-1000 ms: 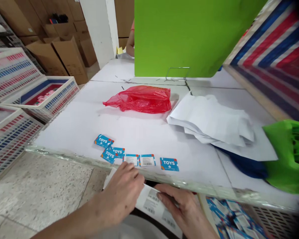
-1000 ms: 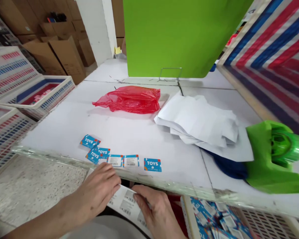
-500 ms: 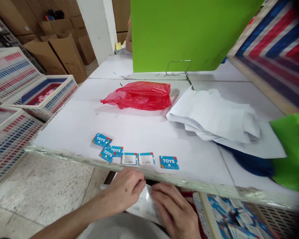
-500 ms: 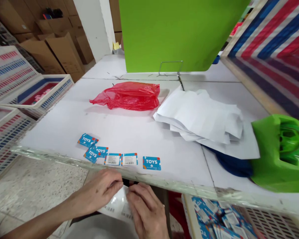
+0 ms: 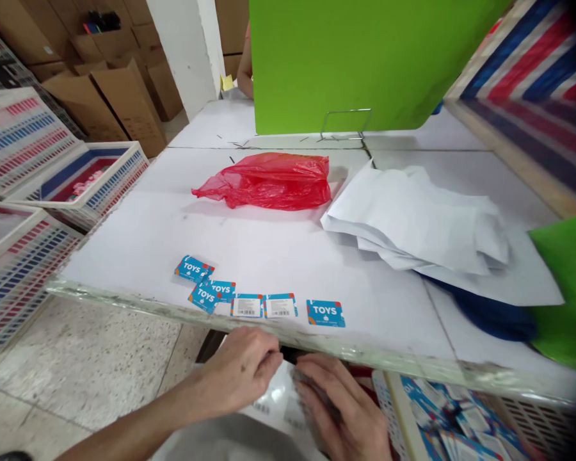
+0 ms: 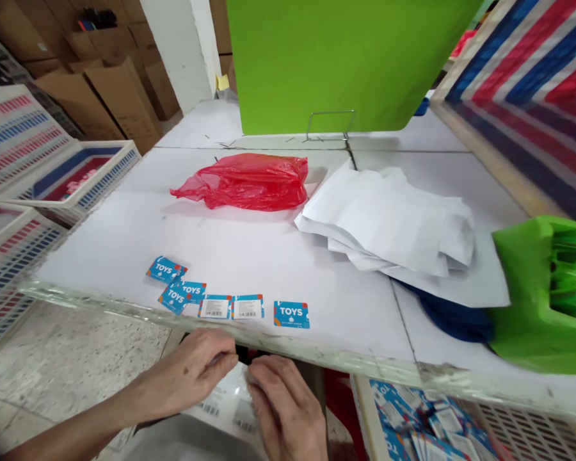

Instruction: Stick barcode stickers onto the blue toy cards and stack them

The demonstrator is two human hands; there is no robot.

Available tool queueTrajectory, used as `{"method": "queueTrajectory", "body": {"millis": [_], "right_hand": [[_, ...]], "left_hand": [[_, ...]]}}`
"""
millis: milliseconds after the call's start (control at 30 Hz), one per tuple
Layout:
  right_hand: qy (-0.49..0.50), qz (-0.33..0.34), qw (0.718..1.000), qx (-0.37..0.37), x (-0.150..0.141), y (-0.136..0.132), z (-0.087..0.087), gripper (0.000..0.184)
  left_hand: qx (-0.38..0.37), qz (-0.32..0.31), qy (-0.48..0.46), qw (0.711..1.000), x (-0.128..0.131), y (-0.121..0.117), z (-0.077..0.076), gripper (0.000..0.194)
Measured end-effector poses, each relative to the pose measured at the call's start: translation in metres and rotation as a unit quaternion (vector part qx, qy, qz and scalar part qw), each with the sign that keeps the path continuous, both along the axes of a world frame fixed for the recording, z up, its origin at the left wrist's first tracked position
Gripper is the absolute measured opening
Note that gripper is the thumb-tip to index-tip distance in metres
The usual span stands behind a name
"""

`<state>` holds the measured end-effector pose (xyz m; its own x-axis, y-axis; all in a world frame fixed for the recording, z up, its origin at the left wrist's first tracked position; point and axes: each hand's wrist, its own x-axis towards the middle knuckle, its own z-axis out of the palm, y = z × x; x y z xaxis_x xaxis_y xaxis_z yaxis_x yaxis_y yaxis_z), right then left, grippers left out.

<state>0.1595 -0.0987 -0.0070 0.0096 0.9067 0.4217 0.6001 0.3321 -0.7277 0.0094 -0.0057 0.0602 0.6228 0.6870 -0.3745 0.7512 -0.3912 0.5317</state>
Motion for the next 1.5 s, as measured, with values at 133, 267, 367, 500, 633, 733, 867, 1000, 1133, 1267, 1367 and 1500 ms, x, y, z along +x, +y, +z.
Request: {"method": "queueTrajectory", "body": {"millis": [133, 267, 367, 500, 633, 733, 867, 1000, 1133, 1267, 1367, 1500], "right_hand": [[-0.02, -0.004, 0.999, -0.026, 0.006, 0.001, -0.003, 0.029], [-0.012, 0.008, 1.0, 0.004, 0.005, 0.001, -0.005, 0.022], [-0.028, -0.005, 1.0, 0.01, 0.005, -0.003, 0.004, 0.018], [-0.019, -0.034, 0.999, -0.03, 0.028, -0.006, 0.028, 0.008], [0.055, -0.167, 0.973, -0.146, 0.067, 0.006, 0.043, 0.012], [0.096, -0.172, 0.964, -0.18, 0.086, 0.018, 0.038, 0.019], [0.081, -0.125, 0.961, -0.234, 0.094, 0.032, 0.026, 0.021], [0.036, -0.067, 0.971, -0.228, 0.093, 0.049, 0.021, 0.02], [0.007, -0.003, 0.976, -0.22, 0.086, 0.064, 0.02, 0.013], [-0.016, 0.025, 0.971, -0.239, 0.079, 0.071, 0.02, 0.013], [-0.04, 0.044, 0.967, -0.246, 0.078, 0.075, 0.02, 0.015], [-0.069, 0.072, 0.967, -0.234, 0.079, 0.081, 0.018, 0.015]], "left_hand": [[-0.008, 0.007, -0.02, 1.0, -0.001, 0.002, 0.0, 0.026], [-0.033, 0.021, -0.031, 0.999, -0.002, 0.004, -0.001, 0.028], [-0.028, 0.02, -0.032, 0.999, -0.004, 0.004, -0.005, 0.028], [0.041, -0.021, -0.065, 0.997, -0.005, 0.0, -0.011, 0.024], [0.16, -0.157, -0.065, 0.972, 0.011, -0.008, -0.015, 0.017], [0.209, -0.247, -0.039, 0.945, 0.031, -0.01, -0.019, 0.018], [0.225, -0.296, -0.024, 0.928, 0.044, -0.002, -0.027, 0.025], [0.225, -0.347, -0.025, 0.91, 0.034, 0.007, -0.032, 0.023], [0.234, -0.358, -0.027, 0.904, 0.021, 0.003, -0.033, 0.022], [0.235, -0.347, -0.035, 0.907, 0.016, -0.009, -0.033, 0.021], [0.215, -0.345, -0.037, 0.913, 0.017, -0.014, -0.032, 0.016], [0.222, -0.326, -0.042, 0.918, 0.02, -0.016, -0.033, 0.016]]}}
